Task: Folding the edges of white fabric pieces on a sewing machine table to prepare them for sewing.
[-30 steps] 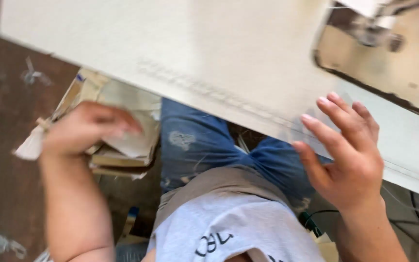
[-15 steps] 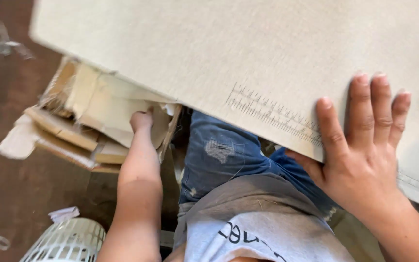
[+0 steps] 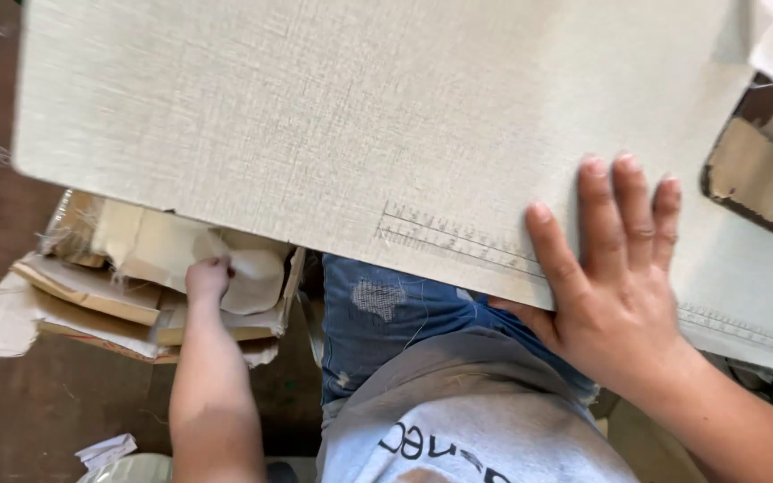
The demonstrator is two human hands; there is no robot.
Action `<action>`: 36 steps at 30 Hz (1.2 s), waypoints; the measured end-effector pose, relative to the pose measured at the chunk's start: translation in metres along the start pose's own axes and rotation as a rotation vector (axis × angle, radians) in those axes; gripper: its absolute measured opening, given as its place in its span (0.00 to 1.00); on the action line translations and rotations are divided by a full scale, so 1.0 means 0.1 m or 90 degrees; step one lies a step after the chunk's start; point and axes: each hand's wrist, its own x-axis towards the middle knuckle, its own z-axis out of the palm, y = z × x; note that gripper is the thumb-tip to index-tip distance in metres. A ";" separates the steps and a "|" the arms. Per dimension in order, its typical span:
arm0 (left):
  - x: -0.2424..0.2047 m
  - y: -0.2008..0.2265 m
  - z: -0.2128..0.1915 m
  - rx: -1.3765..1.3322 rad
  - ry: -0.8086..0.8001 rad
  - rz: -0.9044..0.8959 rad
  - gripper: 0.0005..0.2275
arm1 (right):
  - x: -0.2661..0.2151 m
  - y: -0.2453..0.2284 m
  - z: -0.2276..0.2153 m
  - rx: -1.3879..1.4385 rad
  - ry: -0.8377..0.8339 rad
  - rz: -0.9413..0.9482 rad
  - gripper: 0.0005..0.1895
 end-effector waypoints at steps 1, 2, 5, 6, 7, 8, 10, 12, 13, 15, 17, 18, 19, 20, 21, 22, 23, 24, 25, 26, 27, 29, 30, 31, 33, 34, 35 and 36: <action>0.04 -0.13 -0.09 0.071 -0.026 0.056 0.22 | -0.01 0.03 0.01 0.005 -0.036 0.019 0.54; 0.07 -0.32 -0.19 0.063 -0.008 0.069 0.22 | 0.00 -0.01 0.00 -0.001 -0.014 0.014 0.54; 0.02 -0.55 -0.58 0.171 0.079 0.124 0.27 | 0.06 -0.05 -0.02 -0.003 0.067 -0.003 0.51; -0.15 -0.55 -0.73 0.111 0.125 0.088 0.25 | 0.05 -0.05 0.00 -0.004 0.060 -0.004 0.54; -0.30 -0.56 -0.86 0.049 0.169 0.053 0.24 | 0.05 -0.03 0.03 -0.005 0.053 -0.006 0.57; -0.52 -0.49 -1.09 0.042 0.182 0.072 0.24 | 0.05 -0.04 0.01 -0.015 0.074 -0.002 0.57; -0.95 -0.39 -1.51 -0.153 0.263 0.082 0.20 | 0.04 -0.02 -0.02 -0.018 0.083 -0.012 0.55; -1.68 0.07 -1.91 -0.354 0.244 0.188 0.13 | -0.01 -0.11 -0.31 0.137 0.098 -0.010 0.44; -2.05 0.26 -2.09 -0.553 0.207 0.277 0.07 | -0.03 -0.17 -0.44 0.299 0.094 -0.018 0.33; -3.35 1.18 -2.51 -0.313 0.300 0.327 0.08 | -0.11 -0.27 -0.68 0.469 0.081 -0.029 0.31; -4.51 1.76 -2.35 -0.068 0.377 0.362 0.15 | -0.10 -0.34 -0.89 0.638 0.061 -0.039 0.29; -4.91 2.07 -2.22 -0.015 0.375 0.583 0.10 | -0.08 -0.37 -0.97 0.756 -0.003 -0.040 0.44; -5.29 2.37 -2.08 0.041 0.368 0.803 0.08 | -0.05 -0.39 -1.06 0.872 -0.069 -0.041 0.59; -5.29 2.65 -1.91 0.043 0.367 0.807 0.08 | 0.01 -0.37 -0.95 0.873 -0.065 -0.040 0.59; -5.27 2.93 -1.75 0.166 0.385 0.876 0.15 | 0.09 -0.35 -0.83 0.999 -0.020 0.079 0.44; -5.26 3.19 -1.58 0.289 0.400 0.936 0.23 | 0.18 -0.33 -0.72 1.119 0.026 0.201 0.29; -5.20 3.44 -1.47 0.289 0.400 0.936 0.23 | 0.23 -0.16 -0.63 1.119 0.025 0.201 0.29; -5.13 3.67 -1.36 0.372 0.355 0.770 0.29 | 0.28 -0.01 -0.52 1.097 0.036 0.270 0.25; -5.05 3.91 -1.24 0.446 0.307 0.602 0.36 | 0.34 0.15 -0.40 1.074 0.045 0.339 0.21; -4.99 4.03 -1.24 0.445 0.309 0.603 0.36 | 0.34 0.26 -0.37 1.073 0.046 0.338 0.21; -4.92 4.16 -1.25 0.460 0.302 0.658 0.37 | 0.35 0.37 -0.34 1.005 0.049 0.362 0.20; -4.56 4.55 -1.37 0.482 0.291 0.710 0.37 | 0.48 0.46 -0.40 0.944 0.050 0.389 0.19; -4.26 4.80 -1.43 0.477 0.279 0.768 0.32 | 0.56 0.47 -0.48 0.759 0.024 0.400 0.13; -3.95 5.04 -1.49 0.471 0.267 0.826 0.28 | 0.65 0.48 -0.56 0.574 -0.003 0.405 0.13; -3.70 5.39 -1.83 0.524 0.445 0.914 0.31 | 0.86 0.49 -0.68 0.539 -0.011 0.401 0.11; -3.57 5.56 -1.98 0.570 0.624 0.996 0.37 | 0.96 0.50 -0.73 0.502 -0.020 0.400 0.15; -3.68 5.68 -2.03 0.574 0.622 0.998 0.37 | 1.07 0.55 -0.61 0.505 -0.020 0.402 0.15; -3.80 5.82 -2.09 0.665 0.547 0.956 0.37 | 1.19 0.61 -0.51 0.465 0.035 0.353 0.15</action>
